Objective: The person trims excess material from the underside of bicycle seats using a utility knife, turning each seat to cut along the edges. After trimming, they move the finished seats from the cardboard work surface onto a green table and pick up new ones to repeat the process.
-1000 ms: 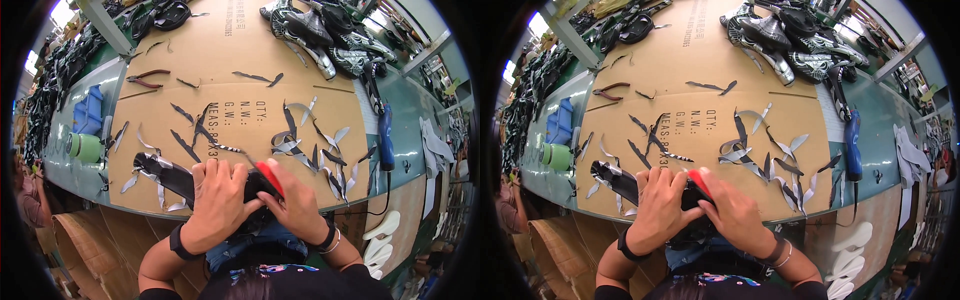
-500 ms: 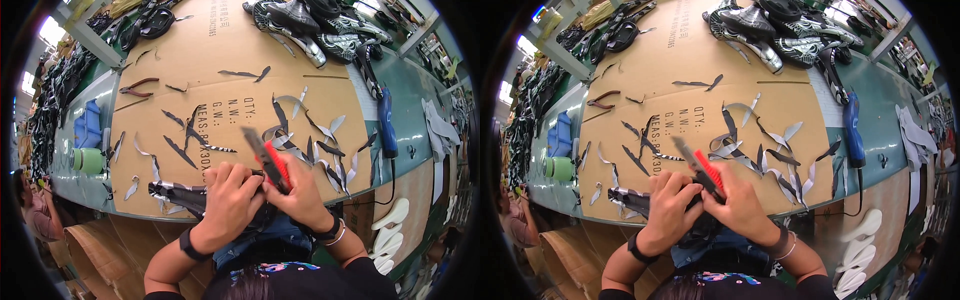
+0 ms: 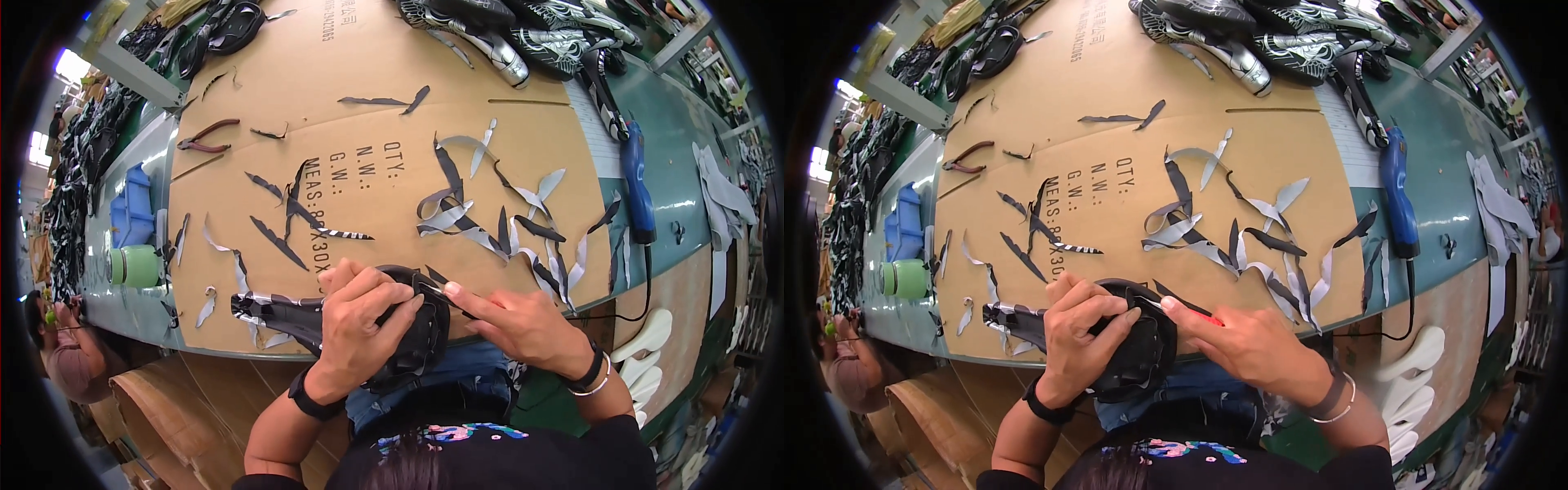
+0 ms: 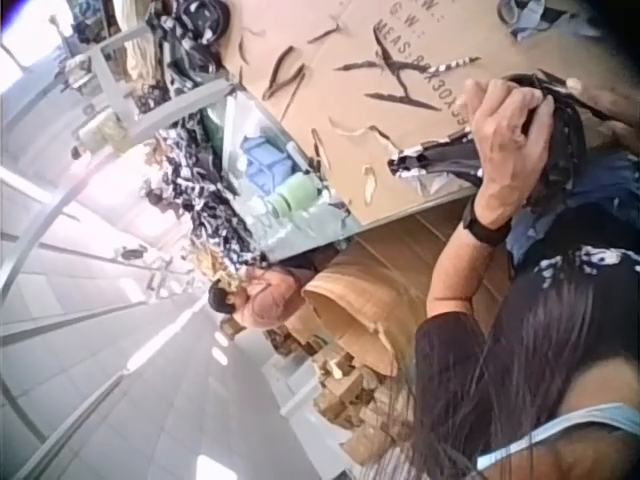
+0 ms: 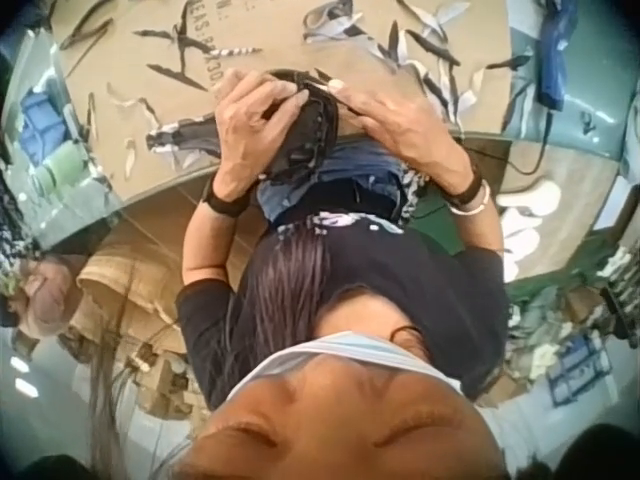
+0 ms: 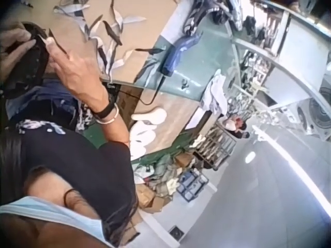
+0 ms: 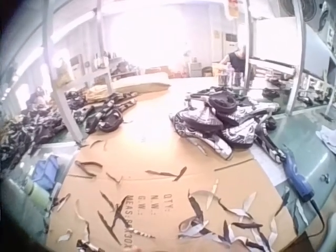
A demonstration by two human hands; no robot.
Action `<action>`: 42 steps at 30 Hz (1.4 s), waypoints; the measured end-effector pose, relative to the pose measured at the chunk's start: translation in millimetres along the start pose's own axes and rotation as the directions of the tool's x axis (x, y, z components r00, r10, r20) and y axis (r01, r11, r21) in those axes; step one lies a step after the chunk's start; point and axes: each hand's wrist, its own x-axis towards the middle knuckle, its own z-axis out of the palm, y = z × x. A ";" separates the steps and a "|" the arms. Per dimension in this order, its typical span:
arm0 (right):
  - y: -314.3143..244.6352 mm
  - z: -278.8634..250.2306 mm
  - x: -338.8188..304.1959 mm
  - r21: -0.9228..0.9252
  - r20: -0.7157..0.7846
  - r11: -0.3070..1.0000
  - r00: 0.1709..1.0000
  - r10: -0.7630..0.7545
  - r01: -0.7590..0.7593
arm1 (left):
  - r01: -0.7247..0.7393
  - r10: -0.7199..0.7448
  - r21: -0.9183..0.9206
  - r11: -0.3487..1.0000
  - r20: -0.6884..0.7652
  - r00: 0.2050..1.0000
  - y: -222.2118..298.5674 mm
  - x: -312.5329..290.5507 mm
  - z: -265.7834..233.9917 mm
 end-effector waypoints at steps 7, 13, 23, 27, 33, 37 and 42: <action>-45.1 42.0 -45.5 0.218 -0.081 0.939 0.954 0.288 -0.265 | 0.000 -0.009 -0.227 0.974 -0.039 0.999 -8.8 -1.7 -10.8; -82.7 40.0 -58.8 0.564 0.063 0.691 0.858 0.510 -0.452 | 0.015 -0.100 -0.478 0.878 -0.153 0.983 -21.2 -5.4 -9.4; -29.4 9.4 38.1 0.245 0.045 0.948 0.979 0.197 -0.202 | 0.544 -0.414 -0.103 0.833 0.535 0.736 -64.0 40.1 -95.9; -23.6 45.3 35.7 0.191 -0.059 0.979 0.995 0.080 -0.068 | 0.735 -0.619 -0.467 0.492 0.407 0.672 -54.6 8.0 -84.4; -49.8 60.9 11.9 0.404 -0.151 0.911 0.976 0.154 -0.082 | 0.655 -0.741 -0.644 0.396 0.197 0.642 -20.7 -29.9 -64.1; -66.0 62.1 -9.9 0.493 -0.109 0.861 0.973 0.204 -0.125 | 0.538 -0.765 -0.682 0.495 -0.048 0.642 -1.0 -55.1 -46.8; -84.4 83.8 -41.4 0.574 -0.040 0.782 0.946 0.322 -0.242 | 0.412 -0.759 -0.687 0.599 -0.323 0.566 40.0 -86.2 -9.9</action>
